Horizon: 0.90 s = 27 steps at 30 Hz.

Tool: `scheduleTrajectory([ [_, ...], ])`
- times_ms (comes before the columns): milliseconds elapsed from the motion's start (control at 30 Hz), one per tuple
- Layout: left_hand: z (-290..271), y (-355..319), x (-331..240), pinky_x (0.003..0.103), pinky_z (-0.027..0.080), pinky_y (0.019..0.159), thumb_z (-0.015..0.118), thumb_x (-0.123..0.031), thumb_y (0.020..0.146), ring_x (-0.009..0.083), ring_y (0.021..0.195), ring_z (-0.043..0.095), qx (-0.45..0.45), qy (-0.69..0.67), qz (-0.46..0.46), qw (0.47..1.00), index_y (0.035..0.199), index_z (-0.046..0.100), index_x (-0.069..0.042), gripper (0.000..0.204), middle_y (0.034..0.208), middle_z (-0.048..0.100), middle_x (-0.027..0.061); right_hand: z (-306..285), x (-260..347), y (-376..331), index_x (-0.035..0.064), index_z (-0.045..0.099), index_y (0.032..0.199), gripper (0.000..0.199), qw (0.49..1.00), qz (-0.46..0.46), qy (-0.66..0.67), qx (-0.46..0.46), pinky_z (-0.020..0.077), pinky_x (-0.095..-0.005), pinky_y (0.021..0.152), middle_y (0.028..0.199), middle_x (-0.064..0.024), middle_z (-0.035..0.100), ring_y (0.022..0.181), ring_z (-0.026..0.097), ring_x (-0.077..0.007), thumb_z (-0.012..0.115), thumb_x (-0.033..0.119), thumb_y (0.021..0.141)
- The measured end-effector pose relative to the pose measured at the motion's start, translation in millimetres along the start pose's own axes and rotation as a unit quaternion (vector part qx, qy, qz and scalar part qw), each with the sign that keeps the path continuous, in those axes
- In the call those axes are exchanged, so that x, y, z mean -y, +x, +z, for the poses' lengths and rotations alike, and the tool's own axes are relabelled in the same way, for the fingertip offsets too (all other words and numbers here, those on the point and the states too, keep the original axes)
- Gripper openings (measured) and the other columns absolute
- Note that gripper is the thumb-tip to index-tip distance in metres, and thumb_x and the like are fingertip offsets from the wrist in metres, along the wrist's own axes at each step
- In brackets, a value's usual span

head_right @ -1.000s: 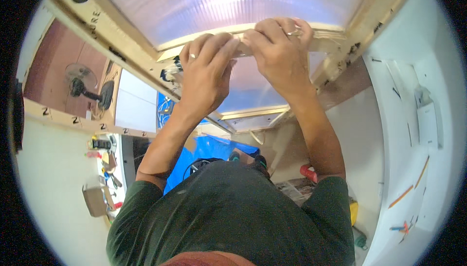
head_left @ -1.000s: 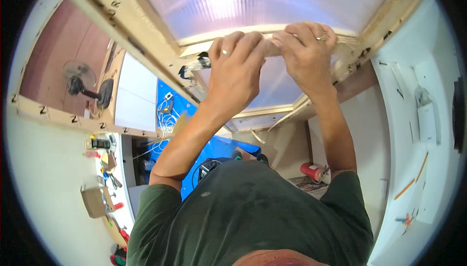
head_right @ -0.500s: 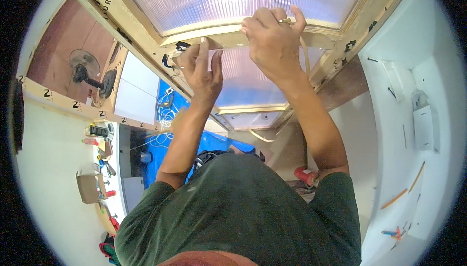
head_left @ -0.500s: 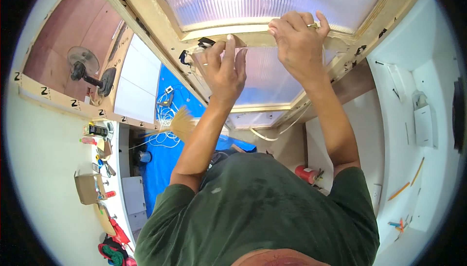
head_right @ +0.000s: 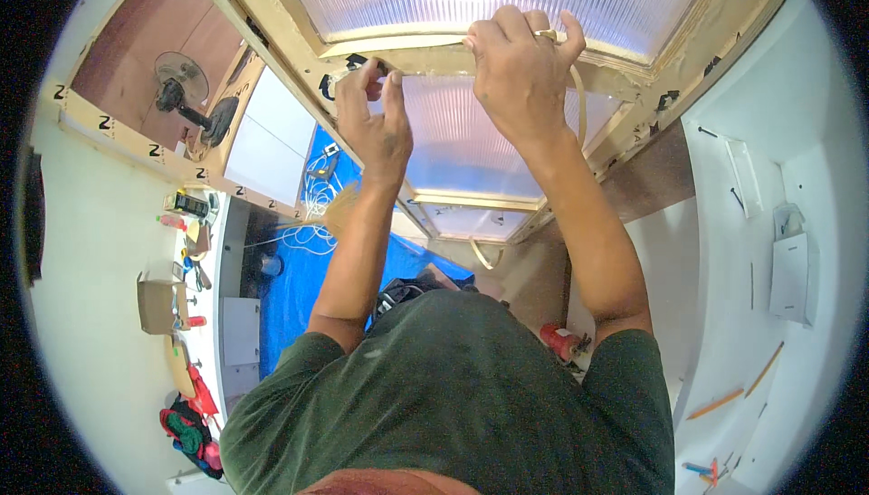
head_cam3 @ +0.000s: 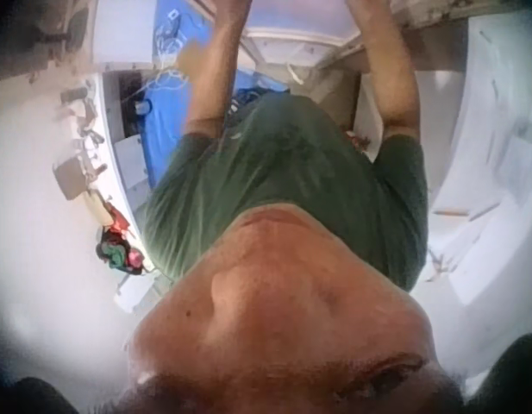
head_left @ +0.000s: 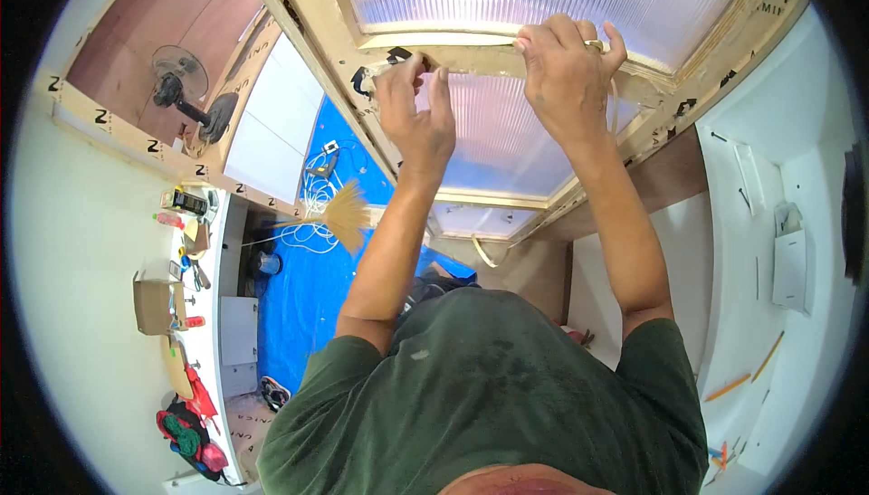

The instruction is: The person applies a strip of adhesive edging tape along the wooden frame of a corrugated plastic panel, smoothing it down by hand and pressing it against the edge.

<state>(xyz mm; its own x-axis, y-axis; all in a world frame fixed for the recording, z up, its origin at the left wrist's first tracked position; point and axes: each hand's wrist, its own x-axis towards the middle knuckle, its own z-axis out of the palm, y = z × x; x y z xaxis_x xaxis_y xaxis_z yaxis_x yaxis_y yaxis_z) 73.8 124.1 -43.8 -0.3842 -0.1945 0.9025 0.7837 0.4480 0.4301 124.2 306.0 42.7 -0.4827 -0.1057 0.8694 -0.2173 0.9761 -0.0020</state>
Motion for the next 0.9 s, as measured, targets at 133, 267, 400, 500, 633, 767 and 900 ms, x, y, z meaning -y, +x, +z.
scheduleTrajectory([
  [133, 30, 0, -20, 0.037, 0.055, 0.075, 0.083, 0.000, 0.091, 0.0262, 0.089, 0.066, -0.047, 0.049, 0.034, 0.997, 0.118, 0.072, 0.000, 0.029, 0.103, 0.071, 0.0142, 3, 0, 1, 0.0170, 0.078, 0.096, 0.009, 1.000, 0.005, -0.001, 0.000, 0.0276, -0.0600, 0.113, 0.097, -0.0008, 0.065, 0.102, 0.062, -0.0264, 0.071, 0.022, 0.098],
  [267, 43, -3, -26, 0.036, 0.056, 0.073, 0.083, 0.002, 0.091, 0.0262, 0.092, 0.067, -0.058, 0.018, 0.034, 0.998, 0.117, 0.073, -0.003, 0.028, 0.105, 0.072, 0.0132, 3, -2, 1, 0.0161, 0.078, 0.094, 0.011, 1.000, 0.011, 0.007, 0.005, 0.0277, -0.0614, 0.113, 0.096, -0.0021, 0.066, 0.102, 0.063, -0.0272, 0.071, 0.022, 0.098],
  [400, 50, -1, -37, 0.036, 0.055, 0.073, 0.084, 0.005, 0.087, 0.0258, 0.090, 0.067, -0.032, -0.012, 0.090, 0.995, 0.121, 0.076, -0.005, 0.036, 0.104, 0.072, 0.0112, 2, -5, 1, 0.0157, 0.079, 0.092, 0.011, 1.000, 0.004, 0.013, -0.003, 0.0276, -0.0623, 0.112, 0.095, -0.0030, 0.066, 0.103, 0.065, -0.0282, 0.070, 0.020, 0.097],
  [500, 46, 5, -25, 0.037, 0.054, 0.073, 0.085, 0.006, 0.082, 0.0258, 0.088, 0.066, -0.002, -0.003, 0.138, 0.990, 0.120, 0.080, -0.009, 0.041, 0.100, 0.071, 0.0086, 0, -3, 4, 0.0155, 0.079, 0.091, 0.012, 1.000, 0.011, 0.018, 0.004, 0.0275, -0.0624, 0.112, 0.095, -0.0035, 0.067, 0.104, 0.065, -0.0291, 0.070, 0.020, 0.096],
  [633, 40, 17, -17, 0.037, 0.054, 0.071, 0.085, 0.006, 0.077, 0.0243, 0.083, 0.066, 0.050, -0.016, 0.171, 0.984, 0.114, 0.084, -0.012, 0.042, 0.092, 0.068, 0.0057, 0, -3, 5, 0.0149, 0.080, 0.088, 0.013, 1.000, 0.018, 0.025, 0.002, 0.0274, -0.0622, 0.112, 0.096, -0.0043, 0.068, 0.105, 0.066, -0.0298, 0.071, 0.019, 0.096],
  [767, 35, 26, -10, 0.036, 0.055, 0.069, 0.085, 0.007, 0.077, 0.0244, 0.080, 0.068, 0.050, -0.034, 0.215, 0.975, 0.110, 0.083, -0.009, 0.037, 0.090, 0.069, 0.0068, -3, -3, 6, 0.0163, 0.080, 0.095, 0.014, 0.999, 0.025, 0.000, 0.030, 0.0273, -0.0585, 0.111, 0.098, -0.0021, 0.069, 0.103, 0.065, -0.0264, 0.069, 0.023, 0.100],
  [900, 39, 25, -9, 0.037, 0.057, 0.067, 0.083, 0.008, 0.077, 0.0262, 0.080, 0.071, 0.028, -0.028, 0.201, 0.979, 0.104, 0.080, -0.007, 0.031, 0.092, 0.071, 0.0072, -2, -1, 5, 0.0138, 0.081, 0.090, 0.012, 0.999, 0.024, 0.020, 0.019, 0.0277, -0.0617, 0.112, 0.097, -0.0056, 0.070, 0.106, 0.066, -0.0297, 0.072, 0.020, 0.096],
])
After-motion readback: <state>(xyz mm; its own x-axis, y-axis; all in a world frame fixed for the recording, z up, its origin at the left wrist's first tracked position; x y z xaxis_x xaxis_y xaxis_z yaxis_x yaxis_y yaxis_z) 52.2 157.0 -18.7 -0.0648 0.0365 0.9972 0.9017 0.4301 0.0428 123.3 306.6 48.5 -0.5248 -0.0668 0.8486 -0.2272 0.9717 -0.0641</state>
